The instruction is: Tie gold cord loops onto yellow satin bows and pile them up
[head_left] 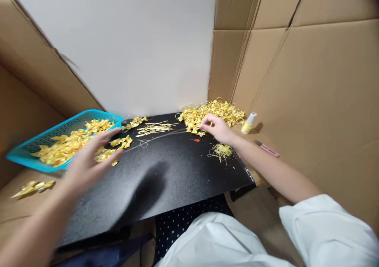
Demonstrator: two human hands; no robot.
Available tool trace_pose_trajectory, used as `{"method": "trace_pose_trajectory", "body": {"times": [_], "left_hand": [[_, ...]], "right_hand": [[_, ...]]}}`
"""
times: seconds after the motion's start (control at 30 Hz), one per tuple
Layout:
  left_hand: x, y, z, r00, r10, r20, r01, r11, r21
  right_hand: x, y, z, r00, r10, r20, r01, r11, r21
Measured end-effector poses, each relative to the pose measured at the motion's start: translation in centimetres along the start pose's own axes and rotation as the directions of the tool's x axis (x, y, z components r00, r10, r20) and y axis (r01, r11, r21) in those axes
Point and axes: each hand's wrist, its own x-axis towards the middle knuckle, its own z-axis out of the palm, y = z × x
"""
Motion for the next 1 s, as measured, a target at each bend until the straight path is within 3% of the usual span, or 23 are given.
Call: {"method": "trace_pose_trajectory", "body": {"times": [0.07,0.13,0.2,0.27,0.33,0.47,0.53,0.57,0.6,0.67,0.7,0.73,0.83,1.0], "left_hand": [[1.4,2.5,7.1,0.988,0.024,0.150,0.021,0.958,-0.287],[2.5,5.1,13.3,0.964,0.057,0.261,0.102,0.822,-0.560],[3.2,6.8,17.5,0.938,0.060,0.343,0.231,0.630,-0.741],[3.6,7.1,19.7,0.914,0.028,0.404,0.334,0.509,-0.793],[3.7,6.5,20.5,0.887,0.001,0.461,0.409,0.459,-0.788],[3.3,4.9,21.0,0.836,-0.046,0.546,0.504,0.456,-0.733],[2.7,4.5,20.8,0.824,-0.089,0.560,0.529,0.475,-0.703],[2.4,4.3,20.7,0.819,-0.112,0.562,0.540,0.482,-0.691],[2.1,4.1,20.5,0.816,-0.132,0.563,0.548,0.487,-0.680],[1.5,3.4,20.1,0.808,-0.160,0.567,0.564,0.491,-0.664],[1.2,3.0,19.9,0.805,-0.171,0.568,0.571,0.484,-0.663],[0.9,2.5,19.8,0.803,-0.184,0.566,0.578,0.471,-0.667],[0.1,1.4,19.8,0.800,-0.227,0.555,0.594,0.426,-0.683],[-0.5,1.1,19.8,0.810,-0.274,0.519,0.587,0.400,-0.704]], "right_hand": [[-0.8,0.9,1.7,0.997,-0.012,0.070,0.009,0.999,0.048],[-1.4,1.6,2.5,0.993,-0.005,0.115,-0.006,0.996,0.094],[-2.0,2.5,2.9,0.993,0.029,0.116,-0.046,0.989,0.141],[-2.4,3.4,3.0,0.992,0.071,0.108,-0.090,0.979,0.181],[-2.8,4.0,3.1,0.987,0.112,0.117,-0.135,0.969,0.208],[-4.4,4.7,2.7,0.977,0.183,0.108,-0.199,0.965,0.169],[-6.2,5.6,1.4,0.976,0.218,-0.002,-0.218,0.975,0.038],[-7.4,6.4,0.4,0.963,0.244,-0.115,-0.251,0.967,-0.051],[-8.6,7.3,-0.8,0.924,0.273,-0.269,-0.317,0.939,-0.134],[-11.0,9.6,-3.4,0.774,0.303,-0.556,-0.488,0.845,-0.219],[-12.0,10.8,-4.7,0.714,0.310,-0.628,-0.553,0.800,-0.234],[-12.7,11.8,-5.7,0.690,0.339,-0.639,-0.599,0.763,-0.242],[-13.5,13.5,-7.5,0.721,0.386,-0.575,-0.624,0.722,-0.298],[-13.2,13.4,-7.4,0.755,0.374,-0.538,-0.599,0.728,-0.334]]}}
